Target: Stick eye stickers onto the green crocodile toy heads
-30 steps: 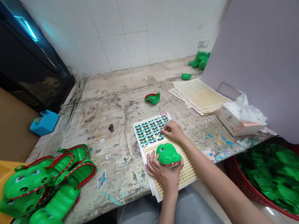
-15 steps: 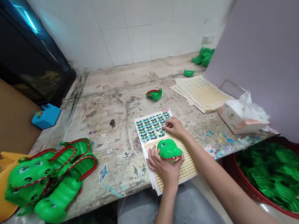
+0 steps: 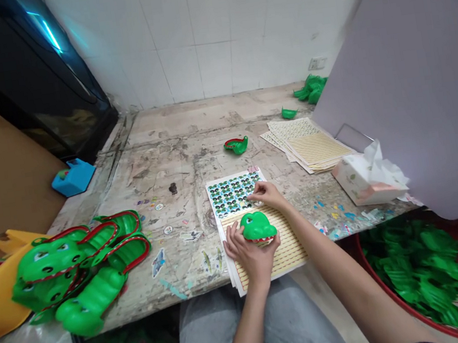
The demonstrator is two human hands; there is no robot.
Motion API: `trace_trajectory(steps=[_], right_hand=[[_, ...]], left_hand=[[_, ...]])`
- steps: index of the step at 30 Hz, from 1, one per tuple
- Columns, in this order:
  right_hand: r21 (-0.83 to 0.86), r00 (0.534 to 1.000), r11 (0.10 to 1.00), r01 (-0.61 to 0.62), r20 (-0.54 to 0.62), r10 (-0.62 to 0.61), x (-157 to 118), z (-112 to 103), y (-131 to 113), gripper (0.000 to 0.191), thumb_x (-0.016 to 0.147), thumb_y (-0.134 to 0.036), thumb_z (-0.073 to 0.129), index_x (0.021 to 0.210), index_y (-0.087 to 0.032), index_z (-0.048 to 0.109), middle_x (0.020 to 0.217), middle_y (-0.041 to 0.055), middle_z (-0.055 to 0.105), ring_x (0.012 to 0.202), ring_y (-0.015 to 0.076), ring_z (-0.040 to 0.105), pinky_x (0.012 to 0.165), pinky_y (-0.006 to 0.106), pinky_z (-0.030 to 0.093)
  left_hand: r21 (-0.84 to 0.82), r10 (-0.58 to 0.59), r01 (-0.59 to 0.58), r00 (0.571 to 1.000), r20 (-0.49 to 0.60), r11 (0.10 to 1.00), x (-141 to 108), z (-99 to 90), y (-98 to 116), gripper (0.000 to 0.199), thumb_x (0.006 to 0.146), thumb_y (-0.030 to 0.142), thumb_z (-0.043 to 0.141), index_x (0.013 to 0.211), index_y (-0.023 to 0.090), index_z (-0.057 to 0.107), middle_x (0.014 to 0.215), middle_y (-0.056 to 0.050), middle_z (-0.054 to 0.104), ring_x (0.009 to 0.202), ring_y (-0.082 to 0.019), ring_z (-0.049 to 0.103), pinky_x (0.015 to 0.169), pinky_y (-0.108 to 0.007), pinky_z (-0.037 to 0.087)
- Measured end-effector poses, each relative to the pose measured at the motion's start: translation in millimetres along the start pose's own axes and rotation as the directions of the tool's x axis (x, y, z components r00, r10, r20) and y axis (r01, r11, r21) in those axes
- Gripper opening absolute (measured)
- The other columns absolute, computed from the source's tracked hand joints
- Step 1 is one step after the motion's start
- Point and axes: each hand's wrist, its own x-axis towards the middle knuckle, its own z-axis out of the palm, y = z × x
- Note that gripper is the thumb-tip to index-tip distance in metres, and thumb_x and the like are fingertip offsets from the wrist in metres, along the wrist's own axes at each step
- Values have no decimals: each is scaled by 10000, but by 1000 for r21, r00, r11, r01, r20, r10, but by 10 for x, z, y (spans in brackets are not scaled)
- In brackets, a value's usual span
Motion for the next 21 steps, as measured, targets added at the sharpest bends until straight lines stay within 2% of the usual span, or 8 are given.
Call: trace_trajectory(steps=[2,4,7,10,13,18,21], right_hand=[[144,997,989,-12,-73,23,-117,-57,-121,435,550,-495,759,578,-183,457,528,-51,471,512,91,420,518,226,332],[181,987,982,-49,-142,75,-301,-117,-239,397,559,-485,764,587,-176,517,527,-44,482,510,90,420,515,230,333],[143,977,974,-178,-89,192,-609,-153,-343,355,584,-473,758,738,-162,682,523,-20,543,512,109,464,518,243,364],[109,975,970,-215,-37,220,-794,-117,-352,383,584,-468,753,812,-161,737,644,41,660,603,158,567,558,267,431],[100,978,975,-200,-43,205,-816,-79,-343,318,571,-447,759,727,-170,742,742,73,705,693,202,622,600,289,472],[74,988,986,-152,-22,154,-758,-108,-393,242,579,-398,763,676,-177,737,745,72,715,745,227,655,685,313,493],[37,990,989,-143,-12,143,-752,-126,-409,249,580,-411,758,680,-185,734,749,68,717,747,232,658,687,319,496]], left_hand=[[-1,7,-7,1000,-2,1000,-6,13,-8,696,593,628,662,1062,172,423,1186,-172,552,1226,-321,438,1029,-510,282],[-6,2,-2,1000,3,1000,-11,23,-14,688,594,614,665,1064,173,424,1188,-173,553,1233,-323,434,1030,-515,276],[-19,-18,19,1000,20,1000,-8,21,-8,688,583,607,672,1062,174,432,1192,-167,556,1239,-338,432,1030,-522,272],[-39,-37,39,999,36,999,3,-1,9,693,568,599,682,1059,175,440,1192,-159,559,1232,-345,440,1028,-521,275],[-49,-35,37,999,34,998,4,-15,14,690,568,577,691,1066,176,431,1198,-157,556,1235,-329,436,1034,-516,272],[-36,-1,1,1000,21,999,-16,12,-21,700,564,580,694,1068,178,420,1202,-158,547,1237,-332,432,1025,-523,282],[-39,10,-10,1000,7,999,-18,29,-34,707,558,575,700,1070,180,415,1196,-156,548,1231,-327,436,1023,-519,287]])
